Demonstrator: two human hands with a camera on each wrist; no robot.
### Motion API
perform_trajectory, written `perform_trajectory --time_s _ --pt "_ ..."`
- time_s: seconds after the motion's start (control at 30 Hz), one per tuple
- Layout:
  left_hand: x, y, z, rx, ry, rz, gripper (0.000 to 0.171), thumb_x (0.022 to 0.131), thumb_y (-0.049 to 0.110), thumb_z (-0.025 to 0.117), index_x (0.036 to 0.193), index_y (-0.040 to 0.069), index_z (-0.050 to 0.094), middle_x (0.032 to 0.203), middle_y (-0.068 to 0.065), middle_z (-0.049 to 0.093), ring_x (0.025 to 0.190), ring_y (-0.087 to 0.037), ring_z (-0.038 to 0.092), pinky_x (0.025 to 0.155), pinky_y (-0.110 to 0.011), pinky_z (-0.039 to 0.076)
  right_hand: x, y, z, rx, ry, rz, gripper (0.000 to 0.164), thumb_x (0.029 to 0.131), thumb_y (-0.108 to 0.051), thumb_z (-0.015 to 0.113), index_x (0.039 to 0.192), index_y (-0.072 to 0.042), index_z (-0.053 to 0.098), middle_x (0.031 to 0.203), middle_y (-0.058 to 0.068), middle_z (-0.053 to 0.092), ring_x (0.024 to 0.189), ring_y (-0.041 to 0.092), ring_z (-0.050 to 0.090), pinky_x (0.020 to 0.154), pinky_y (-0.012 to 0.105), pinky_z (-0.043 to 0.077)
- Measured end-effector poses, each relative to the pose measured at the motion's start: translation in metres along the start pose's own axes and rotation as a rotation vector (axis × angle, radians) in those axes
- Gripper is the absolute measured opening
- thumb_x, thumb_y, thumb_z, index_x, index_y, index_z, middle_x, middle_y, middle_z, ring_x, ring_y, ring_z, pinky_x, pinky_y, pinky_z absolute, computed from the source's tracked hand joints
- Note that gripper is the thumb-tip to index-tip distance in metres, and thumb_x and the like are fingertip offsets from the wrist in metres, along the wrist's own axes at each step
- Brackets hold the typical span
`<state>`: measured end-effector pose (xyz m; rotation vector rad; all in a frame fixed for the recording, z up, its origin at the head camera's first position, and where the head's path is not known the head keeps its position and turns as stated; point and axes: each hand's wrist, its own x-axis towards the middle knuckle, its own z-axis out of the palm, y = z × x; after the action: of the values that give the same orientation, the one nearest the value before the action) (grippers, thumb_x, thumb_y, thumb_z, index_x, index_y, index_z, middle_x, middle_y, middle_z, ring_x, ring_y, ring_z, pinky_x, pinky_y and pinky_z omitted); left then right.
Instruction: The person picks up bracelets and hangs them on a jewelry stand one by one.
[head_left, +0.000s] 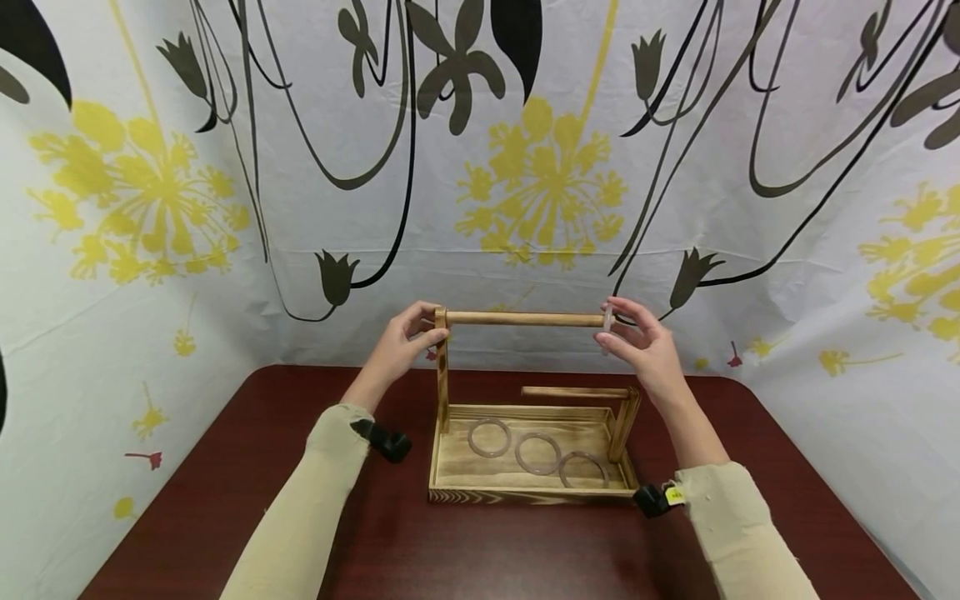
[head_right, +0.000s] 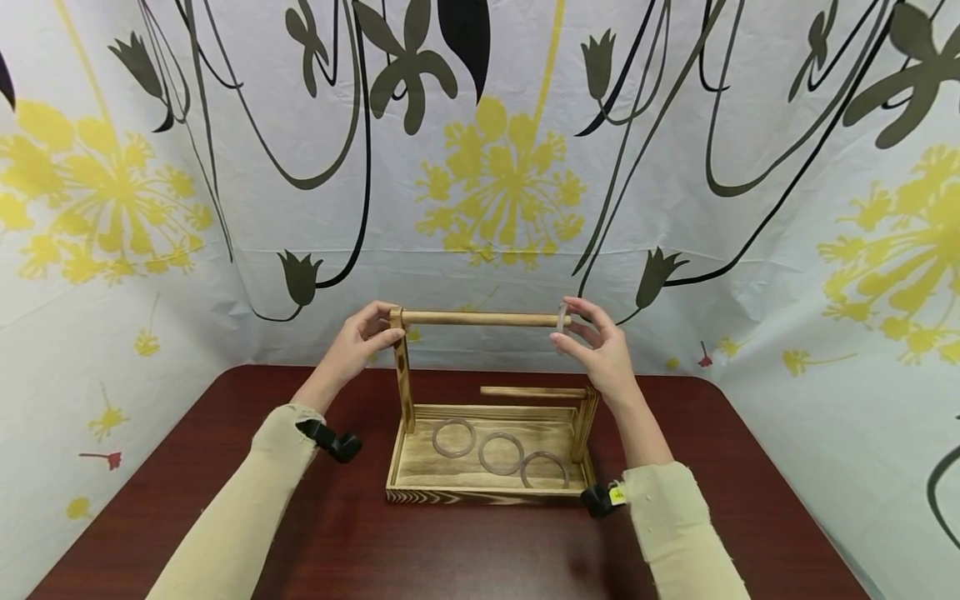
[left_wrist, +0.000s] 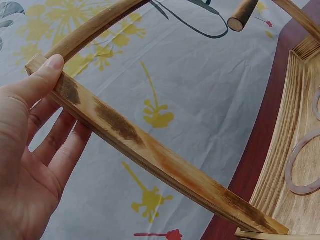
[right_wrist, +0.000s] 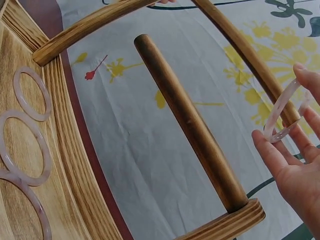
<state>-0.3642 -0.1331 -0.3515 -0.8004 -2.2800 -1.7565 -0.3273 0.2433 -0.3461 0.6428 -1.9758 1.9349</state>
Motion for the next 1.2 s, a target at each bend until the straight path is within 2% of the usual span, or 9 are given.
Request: perform_trajectory --time_s 0.2,0.5,0.73,1.0,1.2 --pt "0.0 0.0 0.001 -0.015 -0.003 0.0 0.029 0.098 0.009 0.063 0.125 0.0 0.057 0.113 -0.025 0.063 0.094 -0.016 0.062 0.065 -0.027 0.053 0.002 0.001 0.003 -0.005 -0.01 0.003 0.055 0.092 0.004 0.066 0.144 0.001 0.046 0.13 -0.005 0.056 0.109 0.005 0.065 0.08 0.018 0.058" --pt "0.001 -0.002 0.0 -0.011 -0.004 0.007 0.028 0.098 0.009 0.062 0.125 0.0 0.057 0.113 -0.025 0.064 0.093 -0.016 0.063 0.066 -0.028 0.053 0.004 0.005 0.006 -0.01 -0.034 0.011 0.053 0.093 0.003 0.066 0.143 -0.004 0.05 0.131 -0.003 0.055 0.115 0.005 0.063 0.081 0.019 0.058" --pt "0.0 -0.002 0.0 -0.01 -0.002 0.016 0.028 0.098 0.009 0.063 0.125 0.001 0.057 0.112 -0.024 0.064 0.092 -0.014 0.063 0.066 -0.027 0.053 0.007 0.006 0.009 -0.02 -0.044 0.015 0.055 0.092 0.001 0.067 0.144 -0.002 0.048 0.132 -0.006 0.055 0.117 0.004 0.062 0.085 0.019 0.058" --pt "0.0 -0.002 0.001 -0.017 -0.001 0.009 0.029 0.098 0.009 0.063 0.125 0.001 0.057 0.113 -0.022 0.063 0.091 -0.016 0.062 0.065 -0.03 0.053 0.008 0.009 0.012 -0.017 -0.048 0.015 0.056 0.092 0.001 0.068 0.144 0.001 0.047 0.137 0.003 0.056 0.117 0.004 0.062 0.084 0.019 0.058" --pt "0.0 -0.001 0.002 -0.014 0.001 0.001 0.029 0.099 0.011 0.063 0.125 0.001 0.057 0.114 -0.023 0.063 0.091 -0.017 0.062 0.066 -0.031 0.053 0.009 0.009 0.014 -0.033 -0.052 0.023 0.057 0.092 0.0 0.069 0.144 -0.001 0.047 0.133 -0.007 0.058 0.116 0.003 0.062 0.083 0.019 0.058"
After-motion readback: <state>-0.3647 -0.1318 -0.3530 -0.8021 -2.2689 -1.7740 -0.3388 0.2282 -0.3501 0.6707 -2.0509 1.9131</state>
